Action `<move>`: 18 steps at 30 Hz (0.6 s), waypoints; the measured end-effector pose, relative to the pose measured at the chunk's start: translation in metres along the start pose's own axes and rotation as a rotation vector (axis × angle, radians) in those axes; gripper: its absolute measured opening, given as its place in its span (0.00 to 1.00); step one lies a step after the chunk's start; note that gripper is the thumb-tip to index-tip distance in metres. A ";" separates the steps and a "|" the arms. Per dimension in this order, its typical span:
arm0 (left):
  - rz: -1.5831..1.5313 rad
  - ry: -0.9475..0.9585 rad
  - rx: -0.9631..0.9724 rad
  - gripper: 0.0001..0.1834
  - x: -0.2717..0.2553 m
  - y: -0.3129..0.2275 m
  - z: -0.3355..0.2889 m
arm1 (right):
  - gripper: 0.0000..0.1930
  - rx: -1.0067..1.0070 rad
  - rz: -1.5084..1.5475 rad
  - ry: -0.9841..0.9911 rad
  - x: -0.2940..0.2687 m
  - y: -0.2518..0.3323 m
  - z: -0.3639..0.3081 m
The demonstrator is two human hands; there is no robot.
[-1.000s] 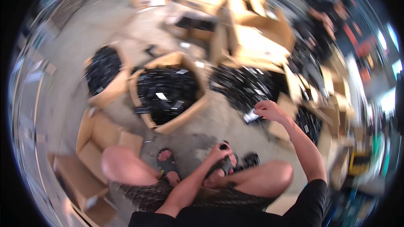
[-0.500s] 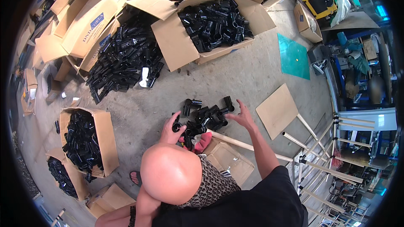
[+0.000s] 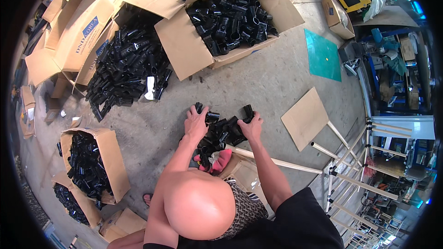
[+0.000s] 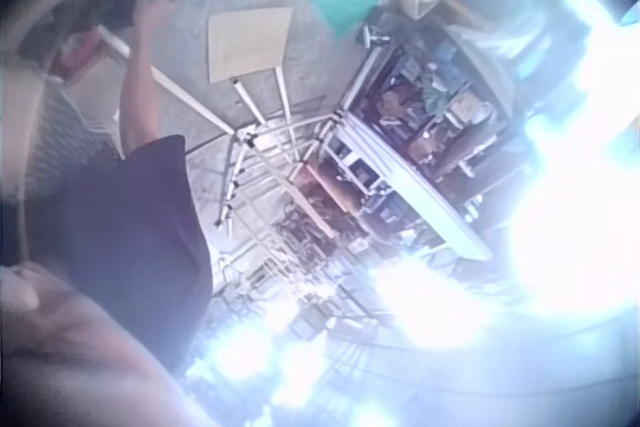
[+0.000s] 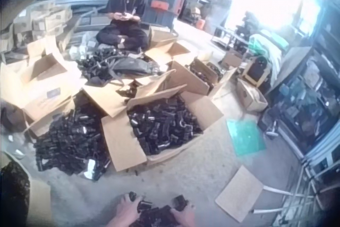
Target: The person sorts through multiple boxes of black plastic parts on the floor, picking them up and arranging them into a single box before picking up a black bag and moving to a workbench.
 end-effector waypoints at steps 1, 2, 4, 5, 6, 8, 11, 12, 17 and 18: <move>0.050 0.052 -0.025 0.35 0.003 -0.002 0.004 | 0.43 -0.009 -0.011 -0.029 0.001 0.003 -0.002; 0.061 0.014 -0.015 0.32 0.005 -0.003 0.006 | 0.41 -0.023 -0.023 -0.055 0.001 0.007 -0.003; -0.033 -0.025 -0.038 0.32 0.008 0.007 0.005 | 0.38 -0.102 -0.028 -0.079 0.009 0.025 -0.008; -0.075 -0.054 -0.062 0.33 0.006 0.018 0.002 | 0.36 -0.154 -0.026 -0.081 0.018 0.037 -0.013; -0.186 -0.127 -0.096 0.29 0.003 0.032 -0.004 | 0.34 -0.257 -0.110 -0.161 0.024 0.035 -0.007; -0.337 -0.176 -0.154 0.24 -0.010 0.045 -0.023 | 0.31 -0.355 -0.165 -0.206 0.034 0.011 0.006; -0.565 -0.412 -0.150 0.25 -0.021 0.089 -0.065 | 0.30 -0.356 -0.091 -0.200 0.025 0.002 0.010; -0.624 -0.481 -0.097 0.23 -0.038 0.098 -0.089 | 0.29 -0.359 -0.087 -0.198 0.021 0.001 0.009; -0.953 -0.832 -0.341 0.24 -0.140 0.183 -0.250 | 0.28 -0.347 -0.048 -0.057 0.009 -0.009 0.039; -0.652 -0.980 -0.445 0.24 -0.170 0.194 -0.291 | 0.28 -0.265 0.154 0.032 0.008 -0.009 0.043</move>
Point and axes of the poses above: each hand's wrist, its own z-axis towards the middle knuckle, its own x-axis out of the palm, y = z × x, the point moved 8 cm from there along z, towards the middle knuckle, and after that the axes turned 10 degrees about y, right-handed, at the moved point
